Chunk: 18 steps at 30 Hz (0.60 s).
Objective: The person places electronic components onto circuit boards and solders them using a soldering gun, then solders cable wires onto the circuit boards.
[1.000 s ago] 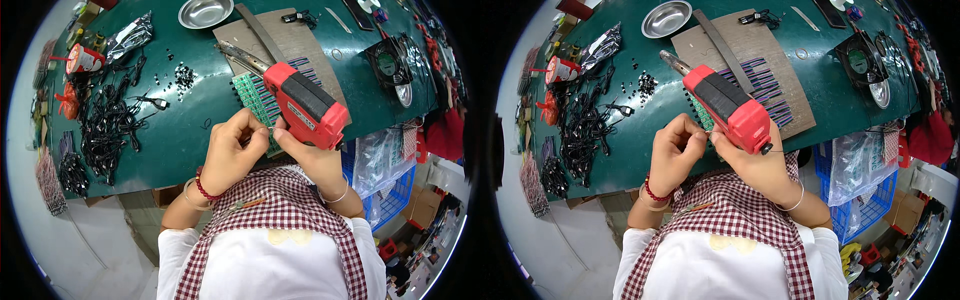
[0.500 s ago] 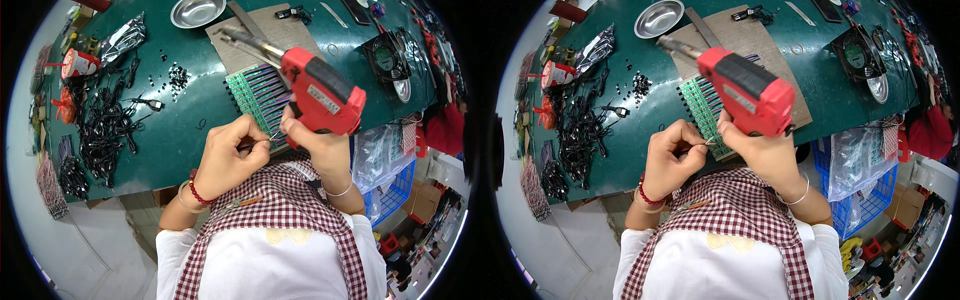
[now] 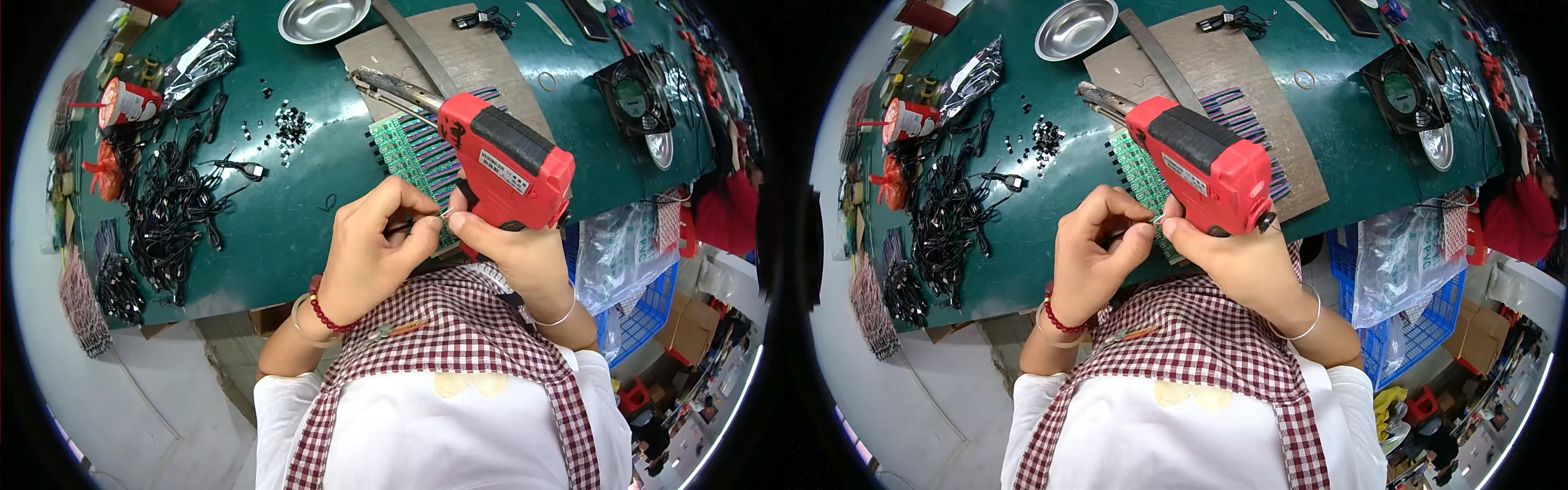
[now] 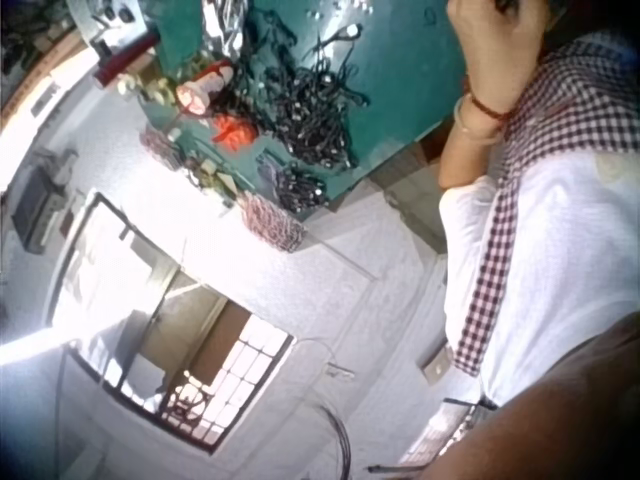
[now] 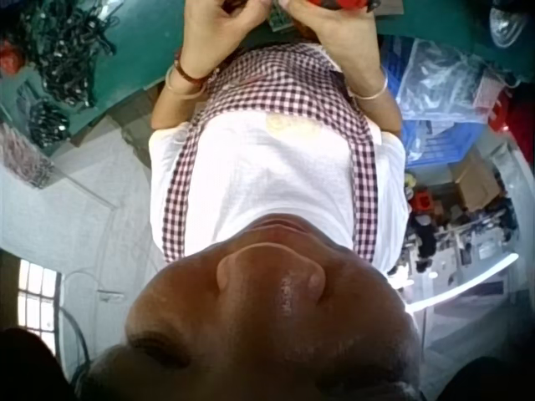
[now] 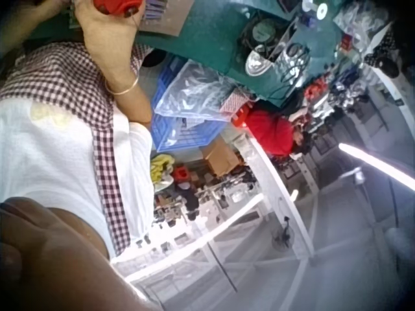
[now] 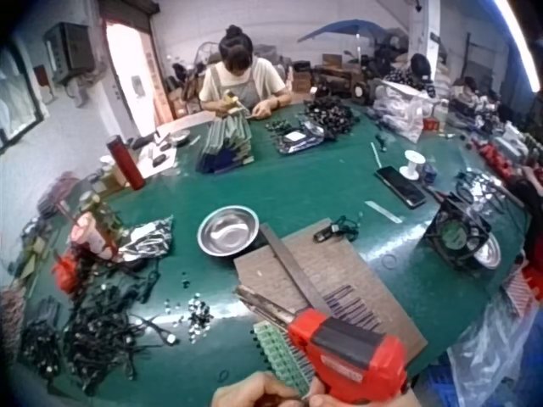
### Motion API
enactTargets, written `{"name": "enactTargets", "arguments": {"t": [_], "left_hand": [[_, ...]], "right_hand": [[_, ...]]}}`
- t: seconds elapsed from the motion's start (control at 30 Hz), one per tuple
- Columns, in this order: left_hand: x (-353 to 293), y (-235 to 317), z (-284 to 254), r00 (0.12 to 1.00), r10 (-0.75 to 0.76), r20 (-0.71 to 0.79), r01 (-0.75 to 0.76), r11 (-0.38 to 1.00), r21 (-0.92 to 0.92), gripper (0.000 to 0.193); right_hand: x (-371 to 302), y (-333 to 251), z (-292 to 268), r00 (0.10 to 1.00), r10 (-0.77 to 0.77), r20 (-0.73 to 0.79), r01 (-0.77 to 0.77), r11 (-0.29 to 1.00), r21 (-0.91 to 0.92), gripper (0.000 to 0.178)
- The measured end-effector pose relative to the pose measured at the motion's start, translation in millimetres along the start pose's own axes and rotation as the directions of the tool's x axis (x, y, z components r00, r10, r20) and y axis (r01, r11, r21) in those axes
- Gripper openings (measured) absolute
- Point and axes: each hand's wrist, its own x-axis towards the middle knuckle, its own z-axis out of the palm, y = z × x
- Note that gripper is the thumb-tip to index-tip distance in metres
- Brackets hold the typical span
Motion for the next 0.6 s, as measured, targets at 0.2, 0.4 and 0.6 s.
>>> {"name": "enactTargets", "arguments": {"t": [0.2, 0.4, 0.6], "left_hand": [[15, -16, -12, 0.996, -0.045, 0.077, 0.054, 0.99, -0.129, 0.006], [44, -30, -33, 0.998, 0.051, -0.029, -0.04, 0.949, 0.313, 0.008], [74, -47, -41, 0.991, 0.129, 0.014, -0.117, 0.834, 0.539, 0.008]], "right_hand": [[12, 2, -9, 0.999, -0.003, 0.044, 0.001, 0.999, 0.042, 0.016], [-2, 5, -43, 0.993, -0.042, -0.112, 0.036, 0.998, -0.049, 0.034], [-9, 35, -60, 0.993, -0.027, -0.119, 0.009, 0.988, -0.154, 0.031]]}}
